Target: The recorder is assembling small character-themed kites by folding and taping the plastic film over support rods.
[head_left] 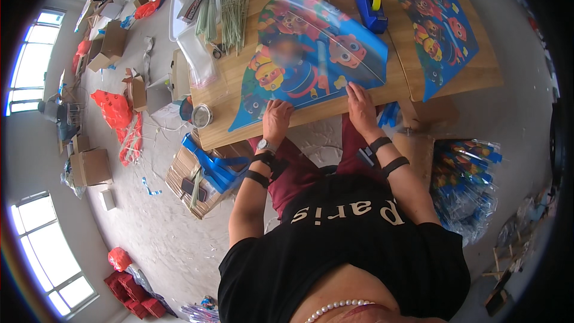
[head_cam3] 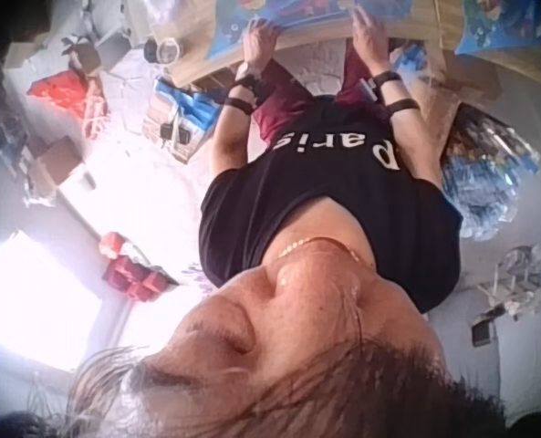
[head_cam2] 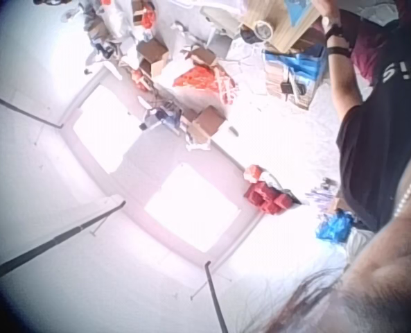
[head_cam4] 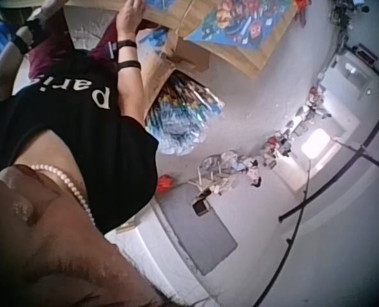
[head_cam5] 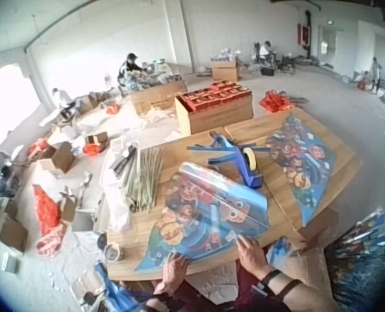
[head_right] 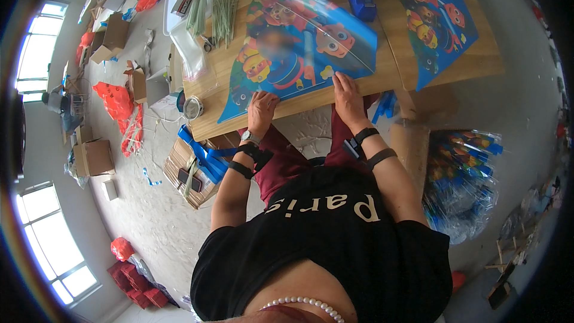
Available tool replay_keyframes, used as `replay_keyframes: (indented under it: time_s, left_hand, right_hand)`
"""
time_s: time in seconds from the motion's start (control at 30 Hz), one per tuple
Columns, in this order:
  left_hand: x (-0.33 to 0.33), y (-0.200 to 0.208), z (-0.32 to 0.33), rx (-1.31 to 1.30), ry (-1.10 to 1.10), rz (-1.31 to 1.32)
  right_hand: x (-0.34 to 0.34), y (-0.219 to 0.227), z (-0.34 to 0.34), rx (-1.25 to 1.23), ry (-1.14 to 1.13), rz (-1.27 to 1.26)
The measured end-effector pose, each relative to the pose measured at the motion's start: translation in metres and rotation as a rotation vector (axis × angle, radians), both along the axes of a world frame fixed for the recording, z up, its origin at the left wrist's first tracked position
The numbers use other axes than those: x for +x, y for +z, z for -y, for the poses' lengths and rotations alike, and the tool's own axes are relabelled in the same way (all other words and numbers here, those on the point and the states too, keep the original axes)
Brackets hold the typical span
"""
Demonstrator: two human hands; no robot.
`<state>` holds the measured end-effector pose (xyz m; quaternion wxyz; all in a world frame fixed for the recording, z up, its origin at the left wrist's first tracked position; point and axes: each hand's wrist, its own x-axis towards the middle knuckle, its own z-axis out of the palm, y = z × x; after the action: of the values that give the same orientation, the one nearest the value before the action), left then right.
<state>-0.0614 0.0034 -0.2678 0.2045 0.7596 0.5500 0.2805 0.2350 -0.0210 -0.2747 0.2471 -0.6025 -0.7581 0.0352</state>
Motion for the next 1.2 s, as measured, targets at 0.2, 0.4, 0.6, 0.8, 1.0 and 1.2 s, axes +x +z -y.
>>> replay_keyframes:
  time_s: [0.2,0.4,0.6,0.8,1.0,1.2]
  left_hand:
    - [-0.001,-0.001,-0.001,0.060,-0.014,-0.018]
    - [-0.001,0.002,0.000,0.043,-0.011,-0.033]
    - [-0.003,0.001,-0.005,0.046,-0.026,-0.040]
    - [-0.011,-0.001,-0.015,0.038,-0.070,0.011]
    - [-0.022,0.000,-0.026,-0.074,-0.146,0.066]
    - [-0.027,0.007,-0.035,-0.162,-0.195,0.081]
  right_hand:
    - [-0.007,0.008,-0.001,-0.001,0.076,0.020]
    - [-0.010,0.009,0.003,-0.004,0.096,0.002]
    - [-0.005,0.003,0.001,0.011,0.120,0.007]
    - [-0.005,0.003,0.003,0.022,0.122,0.009]
    - [-0.003,0.001,0.004,0.013,0.122,0.005]
    - [-0.003,-0.002,0.006,0.014,0.115,0.019]
